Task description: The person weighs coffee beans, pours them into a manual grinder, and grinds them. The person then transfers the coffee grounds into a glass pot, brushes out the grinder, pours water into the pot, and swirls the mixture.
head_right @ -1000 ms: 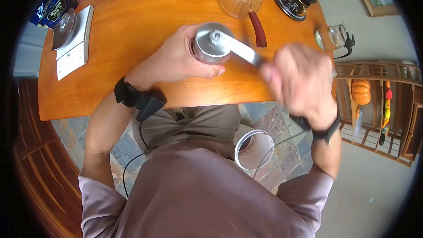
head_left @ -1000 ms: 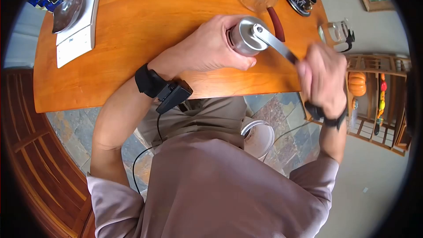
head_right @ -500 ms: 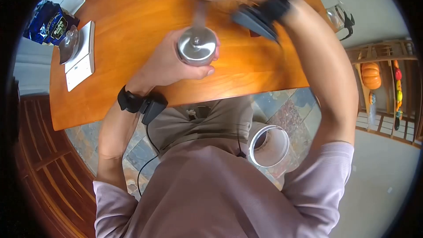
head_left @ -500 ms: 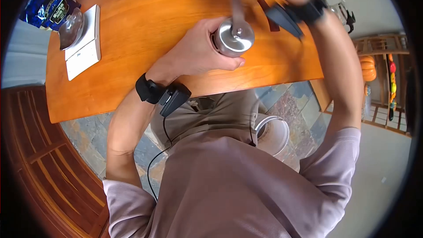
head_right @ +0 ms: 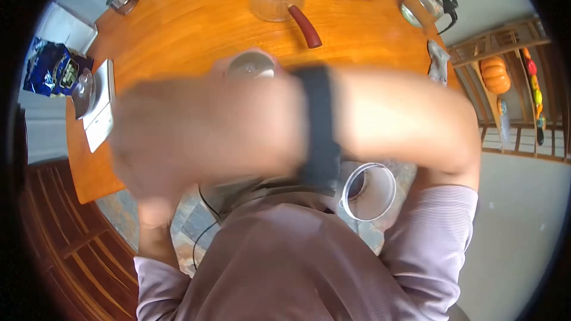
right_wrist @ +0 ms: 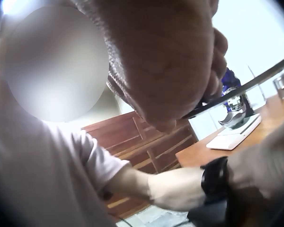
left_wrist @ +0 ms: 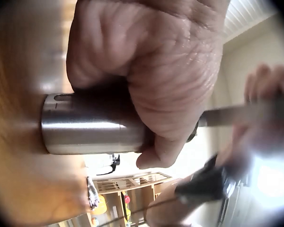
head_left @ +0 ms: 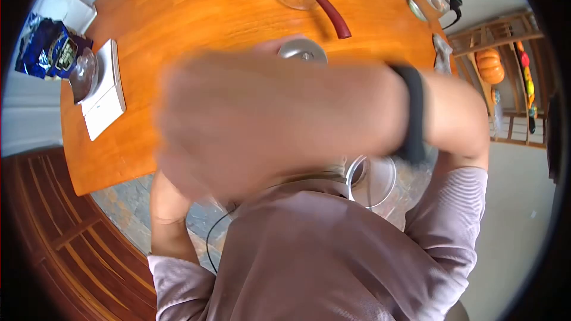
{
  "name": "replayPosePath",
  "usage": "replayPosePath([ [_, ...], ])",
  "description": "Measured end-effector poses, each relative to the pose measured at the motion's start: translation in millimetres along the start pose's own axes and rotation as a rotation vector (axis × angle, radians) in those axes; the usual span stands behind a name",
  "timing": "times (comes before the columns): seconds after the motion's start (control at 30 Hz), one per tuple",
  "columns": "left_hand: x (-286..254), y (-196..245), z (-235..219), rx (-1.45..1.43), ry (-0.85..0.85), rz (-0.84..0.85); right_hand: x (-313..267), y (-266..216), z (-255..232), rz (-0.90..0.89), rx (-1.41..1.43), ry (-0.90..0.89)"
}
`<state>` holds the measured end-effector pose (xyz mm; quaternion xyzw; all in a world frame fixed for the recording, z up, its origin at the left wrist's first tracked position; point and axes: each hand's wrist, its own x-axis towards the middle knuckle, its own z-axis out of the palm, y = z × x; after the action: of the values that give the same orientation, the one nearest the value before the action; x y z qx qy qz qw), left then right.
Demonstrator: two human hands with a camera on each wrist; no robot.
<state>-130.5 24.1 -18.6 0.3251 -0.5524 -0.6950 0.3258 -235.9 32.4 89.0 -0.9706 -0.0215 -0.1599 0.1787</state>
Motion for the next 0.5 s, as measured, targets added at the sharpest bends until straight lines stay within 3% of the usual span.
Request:
replayPosePath([
  [0.03, -5, -16, -10, 0.3, -0.048, 0.168, 19, 28, 3, 0.003, -0.011, 0.017],
  [0.07, -10, -24, -15, 0.593, -0.099, 0.335, 36, 60, 3, 0.015, -0.385, -0.105],
  [0.1, -11, -7, 1, 0.372, 0.015, 0.282, 41, 93, -2, 0.03, -0.759, -0.232],
  [0.13, -12, 4, 3, 0.071, 0.018, 0.186, 31, 139, -11, 0.032, -0.604, -0.13],
  [0.17, -11, 4, -2, 0.107, 0.026, 0.174, 19, 167, -15, 0.031, -0.44, -0.033],
  [0.2, -8, 5, -10, 0.143, 0.037, 0.169, -16, 116, -64, 0.393, -0.338, -0.06],
  [0.23, -7, 6, -11, 0.17, 0.058, 0.186, -40, 111, -74, 0.592, -0.358, -0.057],
  [0.3, -3, 4, -13, 0.148, 0.1, 0.212, -98, 89, -62, 0.635, -0.434, 0.147],
  [0.33, -1, 3, -13, 0.14, 0.131, 0.232, -113, 65, -58, 0.702, -0.38, 0.145],
  [0.37, 0, 3, -12, 0.131, 0.138, 0.233, -130, 46, -51, 0.548, -0.675, 0.102],
  [0.4, 0, 4, -12, 0.157, 0.148, 0.232, -137, 21, -45, 0.508, -0.746, 0.05],
  [0.47, 3, 5, -8, 0.183, 0.152, 0.217, -122, -13, -32, 0.242, -0.585, 0.082],
  [0.5, 5, 4, -7, 0.189, 0.13, 0.235, -115, -29, -22, 0.154, -0.64, -0.057],
])
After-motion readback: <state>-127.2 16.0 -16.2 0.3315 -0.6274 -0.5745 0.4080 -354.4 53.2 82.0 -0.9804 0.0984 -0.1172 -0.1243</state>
